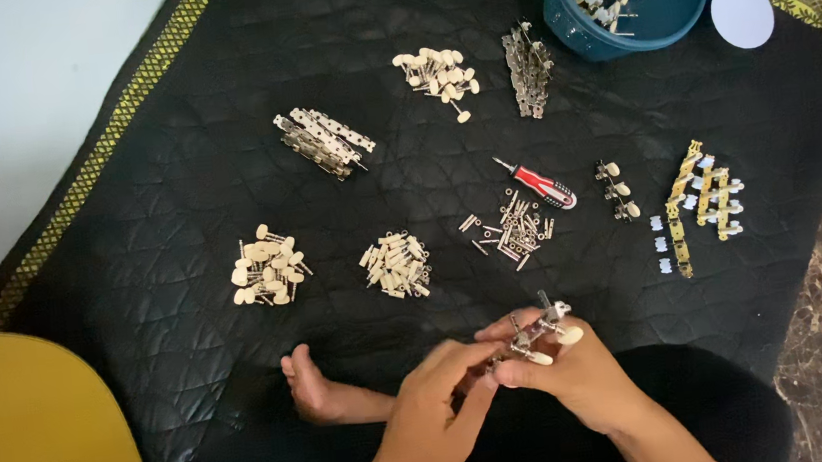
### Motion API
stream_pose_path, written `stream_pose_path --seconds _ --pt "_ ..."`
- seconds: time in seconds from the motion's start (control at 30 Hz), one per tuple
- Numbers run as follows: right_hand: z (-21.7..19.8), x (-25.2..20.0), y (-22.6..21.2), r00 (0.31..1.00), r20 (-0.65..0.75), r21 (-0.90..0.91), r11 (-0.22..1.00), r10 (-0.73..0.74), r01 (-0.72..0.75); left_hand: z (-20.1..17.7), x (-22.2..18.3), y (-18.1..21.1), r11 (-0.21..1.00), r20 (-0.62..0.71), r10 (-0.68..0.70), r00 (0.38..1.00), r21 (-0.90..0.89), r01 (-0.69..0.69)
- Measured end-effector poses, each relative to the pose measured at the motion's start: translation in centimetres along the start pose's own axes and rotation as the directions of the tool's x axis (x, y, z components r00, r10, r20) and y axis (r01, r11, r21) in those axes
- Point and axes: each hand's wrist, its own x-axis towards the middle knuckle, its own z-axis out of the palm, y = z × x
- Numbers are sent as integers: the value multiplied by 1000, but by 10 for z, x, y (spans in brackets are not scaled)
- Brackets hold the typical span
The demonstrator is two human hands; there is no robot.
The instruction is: The person assembles guitar machine heads by hand, inserting tuning pegs and using a screwdriver to secure them on a metal plate while sitting on a mat.
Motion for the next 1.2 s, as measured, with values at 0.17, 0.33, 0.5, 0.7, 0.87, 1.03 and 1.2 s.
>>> stream_pose_path --seconds 0.17,0.33,0.5,0.7,0.87,1.03,1.2 --pt "-8 -2 -1 995 95 96 995 -33 24 -3 -1 6 984 51 42 998 -173 -33" --pt "-10 -7 -6 962 256 132 990 -90 58 -4 -1 6 960 144 -155 977 -211 184" --pt "-5 -11 -9 946 298 117 988 -130 99 3 -3 -2 904 108 -237 966 -339 260" --pt "-7 -11 2 954 229 164 974 -193 157 -1 0 0 903 16 -209 978 -381 199" --pt "-8 -11 11 965 167 123 975 -203 184 1 0 0 952 -38 -129 991 -283 113" --pt "-4 -14 15 943 169 169 951 -288 260 5 -2 -6 973 -62 -26 998 -231 11" --pt "-22 -14 6 830 318 -1 876 -457 483 9 -6 -21 711 45 -121 992 -693 119"
